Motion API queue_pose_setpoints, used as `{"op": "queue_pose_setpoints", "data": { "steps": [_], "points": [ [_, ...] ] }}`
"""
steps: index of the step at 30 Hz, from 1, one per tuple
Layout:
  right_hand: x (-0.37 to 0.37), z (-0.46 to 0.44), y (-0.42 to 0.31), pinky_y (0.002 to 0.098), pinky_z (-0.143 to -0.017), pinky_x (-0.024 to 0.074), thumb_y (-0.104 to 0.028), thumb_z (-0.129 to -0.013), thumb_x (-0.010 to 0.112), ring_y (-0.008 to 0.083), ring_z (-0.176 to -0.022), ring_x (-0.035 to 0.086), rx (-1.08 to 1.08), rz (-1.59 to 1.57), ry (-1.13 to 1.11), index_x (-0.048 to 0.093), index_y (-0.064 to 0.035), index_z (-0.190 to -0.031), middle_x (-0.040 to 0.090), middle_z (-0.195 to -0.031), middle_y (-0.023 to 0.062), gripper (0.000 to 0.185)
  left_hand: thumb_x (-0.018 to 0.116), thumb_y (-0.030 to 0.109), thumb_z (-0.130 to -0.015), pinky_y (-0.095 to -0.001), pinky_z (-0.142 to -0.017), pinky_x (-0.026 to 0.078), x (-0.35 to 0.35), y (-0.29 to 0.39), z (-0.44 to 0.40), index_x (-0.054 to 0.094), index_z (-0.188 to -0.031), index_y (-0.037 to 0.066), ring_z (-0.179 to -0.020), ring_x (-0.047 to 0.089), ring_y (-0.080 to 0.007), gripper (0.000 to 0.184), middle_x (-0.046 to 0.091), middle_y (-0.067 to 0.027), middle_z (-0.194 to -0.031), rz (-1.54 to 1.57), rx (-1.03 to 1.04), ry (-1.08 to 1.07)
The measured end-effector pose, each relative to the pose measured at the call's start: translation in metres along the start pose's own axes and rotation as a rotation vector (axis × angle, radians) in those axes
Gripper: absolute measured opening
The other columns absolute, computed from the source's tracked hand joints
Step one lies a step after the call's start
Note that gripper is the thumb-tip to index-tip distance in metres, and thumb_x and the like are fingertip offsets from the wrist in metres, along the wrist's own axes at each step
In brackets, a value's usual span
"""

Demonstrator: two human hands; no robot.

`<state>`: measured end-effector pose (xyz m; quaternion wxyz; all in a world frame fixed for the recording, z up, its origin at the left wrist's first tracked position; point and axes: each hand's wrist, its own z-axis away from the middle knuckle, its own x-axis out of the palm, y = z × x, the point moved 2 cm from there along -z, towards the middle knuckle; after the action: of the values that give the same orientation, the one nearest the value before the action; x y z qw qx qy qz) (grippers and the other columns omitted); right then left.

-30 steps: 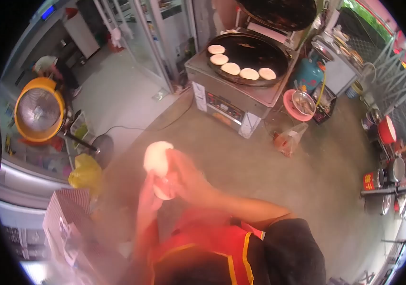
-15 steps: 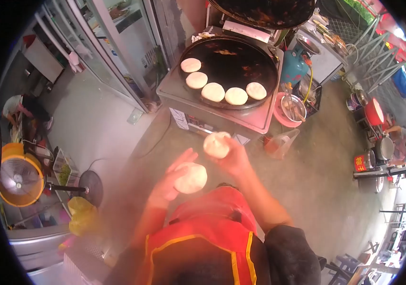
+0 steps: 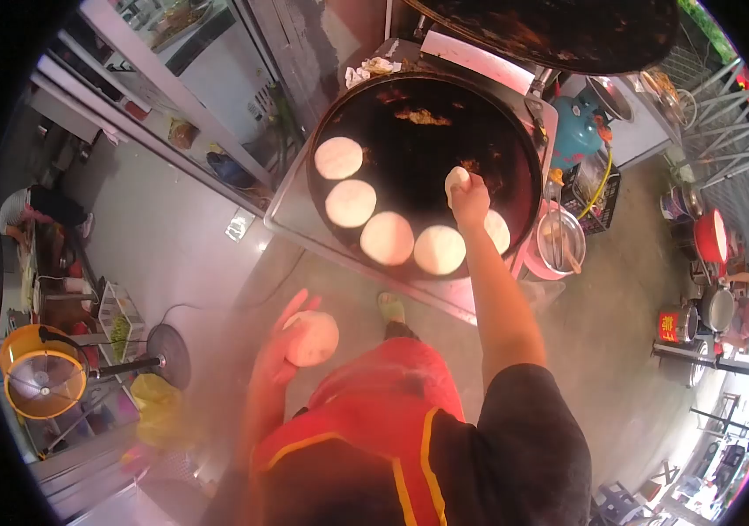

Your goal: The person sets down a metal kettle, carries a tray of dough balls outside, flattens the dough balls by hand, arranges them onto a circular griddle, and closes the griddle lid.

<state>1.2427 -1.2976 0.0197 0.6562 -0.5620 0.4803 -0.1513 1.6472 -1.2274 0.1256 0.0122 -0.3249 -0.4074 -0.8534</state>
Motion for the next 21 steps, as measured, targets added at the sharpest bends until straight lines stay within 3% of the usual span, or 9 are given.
{"op": "queue_pose_setpoints", "data": {
  "steps": [1,3,6,9,11,16,19,20,21],
  "points": [
    [0.008,-0.009,0.004,0.0368,-0.081,0.0479,-0.015,-0.075,0.063,0.0325,-0.091,0.062,-0.053,0.165,0.027,0.055,-0.0019,-0.112,0.063,-0.099,0.0186,0.04,0.052,0.006,-0.088,-0.0359,-0.095,0.043,0.004,0.004,-0.006,0.033,-0.138,0.006,-0.117,0.047,-0.0232,0.053,0.038,-0.0139,-0.138,0.0,-0.004,0.025],
    [0.024,-0.015,0.006,0.0402,-0.083,0.0463,-0.013,-0.075,0.059,0.0375,-0.095,0.059,-0.111,0.195,0.038,0.056,-0.0048,-0.111,0.063,-0.099,0.0205,0.037,0.052,0.007,-0.088,-0.0373,-0.094,0.044,0.012,0.013,-0.018,0.034,-0.138,0.006,-0.117,0.047,-0.0239,0.053,0.038,-0.0135,-0.138,0.013,-0.002,0.05],
    [0.042,-0.01,0.007,0.0415,-0.083,0.0461,-0.009,-0.075,0.057,0.0363,-0.095,0.059,-0.09,0.271,-0.087,0.057,-0.0046,-0.108,0.062,-0.1,0.0199,0.033,0.052,0.007,-0.088,-0.0391,-0.093,0.046,0.018,0.018,-0.027,0.035,-0.137,0.006,-0.117,0.048,-0.0247,0.052,0.037,-0.0129,-0.138,0.042,0.003,0.076],
    [0.048,0.021,-0.01,0.0411,-0.087,0.0445,-0.004,-0.073,0.06,0.0371,-0.098,0.056,-0.284,0.267,-0.057,0.056,-0.0018,-0.106,0.061,-0.102,0.0192,0.033,0.052,0.006,-0.089,-0.0399,-0.092,0.046,0.021,0.02,-0.028,0.035,-0.137,0.005,-0.117,0.048,-0.025,0.051,0.037,-0.0125,-0.139,0.067,-0.011,0.107],
    [0.06,0.035,-0.004,0.0424,-0.098,0.0371,-0.008,-0.073,0.065,0.0368,-0.113,0.046,-0.326,0.268,-0.122,0.049,-0.0007,-0.116,0.052,-0.118,0.0192,0.047,0.051,0.006,-0.089,-0.0401,-0.092,0.046,0.022,0.023,-0.033,0.035,-0.137,0.005,-0.117,0.048,-0.025,0.051,0.037,-0.0122,-0.138,0.092,-0.027,0.119],
    [0.092,0.034,-0.015,0.0419,-0.102,0.0339,-0.006,-0.076,0.063,0.0373,-0.12,0.04,-0.472,0.185,-0.098,0.046,0.0003,-0.119,0.048,-0.122,0.0205,0.046,0.051,0.005,-0.089,-0.0394,-0.093,0.045,0.018,0.029,-0.044,0.034,-0.137,0.003,-0.117,0.048,-0.0243,0.051,0.039,-0.0114,-0.137,0.114,-0.059,0.121],
    [0.1,0.018,-0.024,0.0445,-0.103,0.0322,-0.003,-0.078,0.059,0.037,-0.121,0.04,-0.53,0.078,-0.322,0.046,-0.0002,-0.12,0.047,-0.124,0.0204,0.044,0.052,0.004,-0.088,-0.0385,-0.093,0.045,0.012,0.033,-0.05,0.034,-0.136,0.003,-0.117,0.048,-0.0231,0.051,0.039,-0.0112,-0.137,0.106,-0.086,0.095],
    [0.097,0.015,-0.027,0.0457,-0.105,0.0283,-0.003,-0.081,0.055,0.0377,-0.124,0.036,-0.653,0.284,-0.284,0.043,0.0004,-0.124,0.043,-0.129,0.0219,0.045,0.052,0.004,-0.088,-0.0381,-0.093,0.045,0.01,0.035,-0.052,0.034,-0.136,0.003,-0.117,0.048,-0.0227,0.051,0.039,-0.0112,-0.137,0.097,-0.102,0.095],
    [0.094,0.017,-0.028,0.0455,-0.106,0.027,-0.005,-0.082,0.055,0.0379,-0.125,0.035,-0.638,0.333,-0.243,0.041,0.0011,-0.126,0.041,-0.13,0.0225,0.046,0.052,0.004,-0.088,-0.0377,-0.093,0.045,0.009,0.036,-0.053,0.035,-0.136,0.003,-0.117,0.048,-0.0224,0.051,0.039,-0.0112,-0.137,0.088,-0.118,0.095]
  ]
}}
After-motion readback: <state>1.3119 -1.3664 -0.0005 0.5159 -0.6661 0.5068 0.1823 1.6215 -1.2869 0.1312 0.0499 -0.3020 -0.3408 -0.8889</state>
